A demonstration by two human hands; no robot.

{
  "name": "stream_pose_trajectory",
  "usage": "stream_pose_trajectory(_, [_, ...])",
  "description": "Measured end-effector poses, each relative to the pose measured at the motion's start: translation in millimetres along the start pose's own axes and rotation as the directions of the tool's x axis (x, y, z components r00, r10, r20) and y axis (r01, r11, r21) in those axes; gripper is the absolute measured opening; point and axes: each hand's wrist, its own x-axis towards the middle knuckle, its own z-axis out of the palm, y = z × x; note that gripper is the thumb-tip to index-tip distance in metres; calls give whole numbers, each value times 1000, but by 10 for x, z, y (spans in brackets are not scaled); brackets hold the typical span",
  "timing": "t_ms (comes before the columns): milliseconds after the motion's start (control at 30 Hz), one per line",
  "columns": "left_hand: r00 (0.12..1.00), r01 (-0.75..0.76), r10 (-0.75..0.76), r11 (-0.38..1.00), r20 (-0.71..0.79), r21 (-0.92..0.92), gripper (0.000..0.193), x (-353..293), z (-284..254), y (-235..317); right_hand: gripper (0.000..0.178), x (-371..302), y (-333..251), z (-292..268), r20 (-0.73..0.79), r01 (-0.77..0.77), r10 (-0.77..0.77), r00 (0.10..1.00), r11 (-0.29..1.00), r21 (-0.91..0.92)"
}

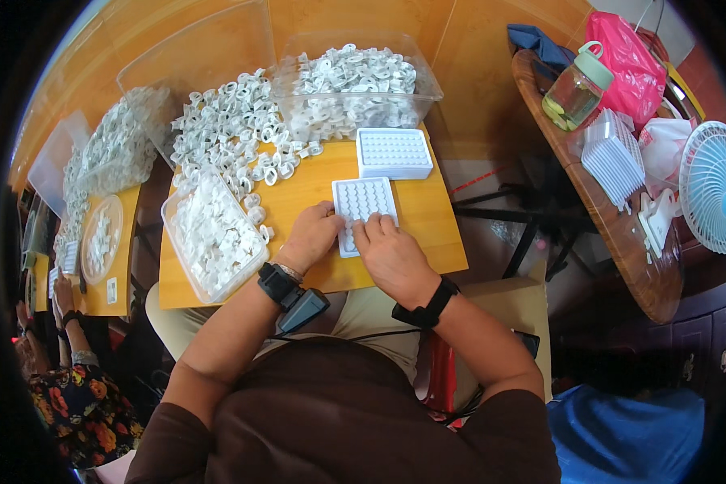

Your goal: The person assembles components by hand, inserting small batteries into white plastic housings and placing the finished units into a tray. They repeat this process until the tray is full, then stack the tray with others and set them aside.

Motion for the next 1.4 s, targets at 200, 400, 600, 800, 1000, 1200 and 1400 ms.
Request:
stream_pose_trajectory(200, [999, 6, 3, 979, 44, -204, 38, -249, -118, 102, 35, -52, -21, -150, -54, -31, 40, 998, 988, 153])
stream_pose_trajectory(400, [1000, 18, -5, 853, 26, -521, 39, -799, -851, 616, 29, -171, 93, -212, 47, -82, 72, 996, 964, 255])
stream_pose_trajectory(600, [946, -117, -84, 811, -312, -573, 32, -1133, -1512, 374, 9, -139, 106, -174, -72, -15, 31, 997, 976, 217])
stream_pose_trajectory(800, [783, -272, -129, 808, -608, -522, 31, -1435, -1940, -91, 6, -121, 165, -237, -28, -11, 17, 999, 976, 219])
stream_pose_trajectory(1000, [606, -315, -251, 796, -755, -517, 27, -1715, -2249, -733, 7, -9, 208, -445, -152, -117, 179, 972, 930, 347])
stream_pose_trajectory(1200, [523, -221, -360, 818, -773, -531, 23, -1698, -2317, -1190, 8, 106, 548, -609, -81, -321, 587, 805, 547, 773])
stream_pose_trajectory(1400, [511, -170, -389, 828, -767, -534, 21, -1640, -2207, -1360, 10, 132, 833, -593, 230, -237, 697, 679, -87, 967])
